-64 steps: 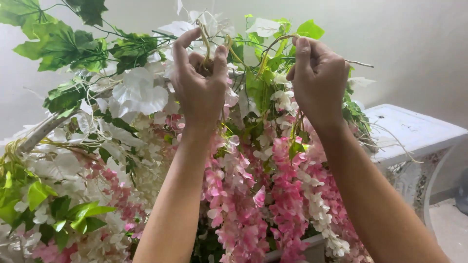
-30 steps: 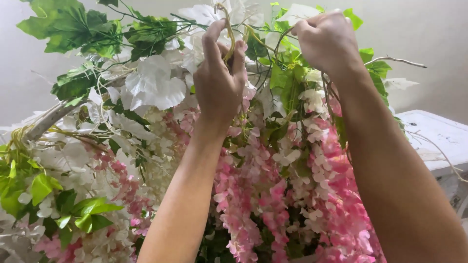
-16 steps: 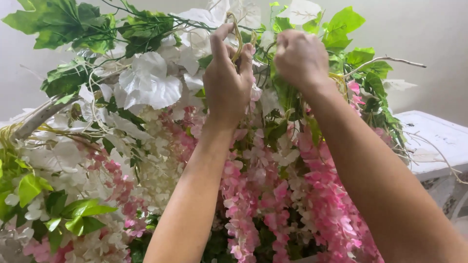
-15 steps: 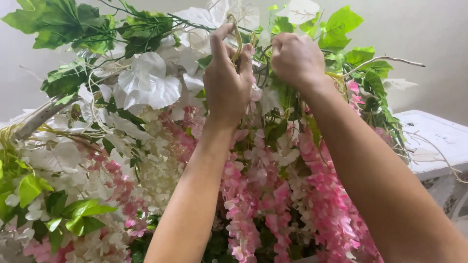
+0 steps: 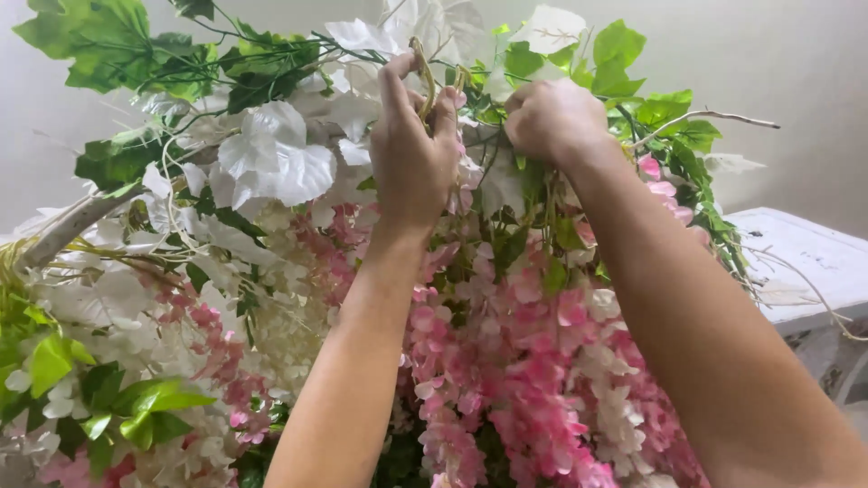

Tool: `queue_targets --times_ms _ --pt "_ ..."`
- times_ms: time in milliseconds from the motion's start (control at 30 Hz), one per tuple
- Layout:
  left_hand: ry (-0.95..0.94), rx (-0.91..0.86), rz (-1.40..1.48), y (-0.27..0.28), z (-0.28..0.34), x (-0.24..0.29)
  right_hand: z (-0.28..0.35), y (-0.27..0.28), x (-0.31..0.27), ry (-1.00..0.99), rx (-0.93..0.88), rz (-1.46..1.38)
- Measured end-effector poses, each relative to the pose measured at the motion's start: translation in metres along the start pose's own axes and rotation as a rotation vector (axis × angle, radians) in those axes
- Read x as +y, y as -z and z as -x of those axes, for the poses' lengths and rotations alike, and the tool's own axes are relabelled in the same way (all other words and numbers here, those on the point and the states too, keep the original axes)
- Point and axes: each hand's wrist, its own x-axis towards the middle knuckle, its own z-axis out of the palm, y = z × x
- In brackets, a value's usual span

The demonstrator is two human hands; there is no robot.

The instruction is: Arranging artificial flower vines and greenery on a decorative frame to create a floral display.

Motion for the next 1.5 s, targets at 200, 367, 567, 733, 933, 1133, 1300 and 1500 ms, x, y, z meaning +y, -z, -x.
queue_targets --times_ms 200,367,567,733,933,1133,1300,1500 --pt "-0.062 -0.045 0.027 0.004 -0.007 0.007 0.013 0.004 0.006 0.081 0.165 0.195" --pt "-0.075 -0.024 -0.010 -0.002 -0.011 0.008 -0.014 -0.006 0.027 0.365 0.514 -0.271" --pt "-0.069 -0.048 -0.006 0.001 -0.010 0.008 -0.019 -0.006 0.016 0.402 0.399 -0.136" --pt "-0.110 -0.053 -0.052 -0.003 -0.001 0.000 -0.016 -0.002 -0.002 0.233 0.119 -0.133" --pt "-0.084 -0.099 0.001 0.003 0.000 -0.004 -0.001 0.007 0.014 0.183 0.130 -0.003" --pt "-0.062 -0.139 0.045 0.003 -0.009 0.017 -0.002 -0.003 0.020 0.750 0.564 0.029" --pt "-0.060 -0.192 0.040 -0.003 -0.013 0.016 -0.034 -0.008 0.031 0.978 0.714 -0.183" --pt "-0.090 -0.063 -0.010 0.014 -0.021 0.011 -0.034 0.003 0.017 1.025 1.139 -0.262"
